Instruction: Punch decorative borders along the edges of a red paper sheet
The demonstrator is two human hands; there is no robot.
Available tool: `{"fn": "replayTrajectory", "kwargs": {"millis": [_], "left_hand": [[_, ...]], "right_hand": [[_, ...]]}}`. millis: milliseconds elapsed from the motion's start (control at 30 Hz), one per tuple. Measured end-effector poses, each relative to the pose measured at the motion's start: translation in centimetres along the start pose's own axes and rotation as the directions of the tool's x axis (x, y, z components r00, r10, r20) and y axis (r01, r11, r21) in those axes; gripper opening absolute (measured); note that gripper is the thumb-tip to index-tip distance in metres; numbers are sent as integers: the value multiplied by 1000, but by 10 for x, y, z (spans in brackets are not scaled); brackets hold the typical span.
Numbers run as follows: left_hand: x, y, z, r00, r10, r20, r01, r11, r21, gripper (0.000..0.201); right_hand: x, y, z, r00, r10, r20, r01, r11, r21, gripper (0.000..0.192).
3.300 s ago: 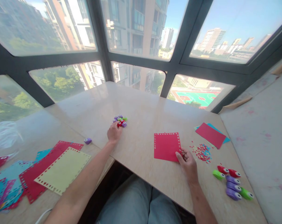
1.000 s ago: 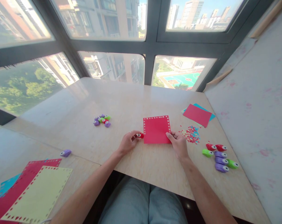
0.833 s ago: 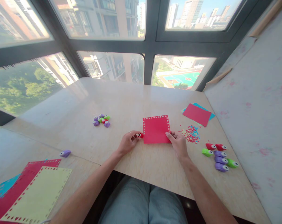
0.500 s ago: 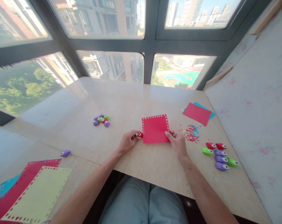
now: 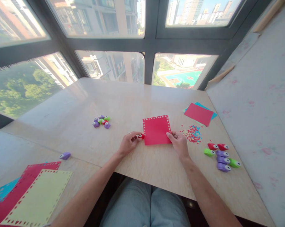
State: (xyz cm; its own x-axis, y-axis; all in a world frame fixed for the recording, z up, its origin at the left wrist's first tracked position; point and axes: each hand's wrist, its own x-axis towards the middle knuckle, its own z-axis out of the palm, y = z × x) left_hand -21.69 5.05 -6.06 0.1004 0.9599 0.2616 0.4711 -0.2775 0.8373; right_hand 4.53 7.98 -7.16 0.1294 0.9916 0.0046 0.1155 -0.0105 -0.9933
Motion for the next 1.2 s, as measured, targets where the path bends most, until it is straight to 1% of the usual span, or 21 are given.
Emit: {"fn": "replayTrajectory", "kwargs": {"millis": [267,467,667,1000,1200], "left_hand": [[1,-1,0,1000,26,2,-26,1000,-13,20],[1,-4,1,1000,17,1,-17,1000,-17,20],[1,-1,-1,1000,13,-1,-13,1000,-7,20],[1,-2,0,1000,9,11,-9,1000,-14,20],[1,-2,0,999,48,19,-48,999,-7,19]], "right_hand": [[0,-4,0,1000,0,-17,-1,1000,-17,41],[0,-3,0,1000,6,-7,-6,1000,-22,40],[-1,-5,0,1000,-9,-18,8,999,-50,39],[0,-3,1,1000,-17,2,17,1000,-27,37],[-1,-5,0,1000,-15,0,15,999,-33,37]]}}
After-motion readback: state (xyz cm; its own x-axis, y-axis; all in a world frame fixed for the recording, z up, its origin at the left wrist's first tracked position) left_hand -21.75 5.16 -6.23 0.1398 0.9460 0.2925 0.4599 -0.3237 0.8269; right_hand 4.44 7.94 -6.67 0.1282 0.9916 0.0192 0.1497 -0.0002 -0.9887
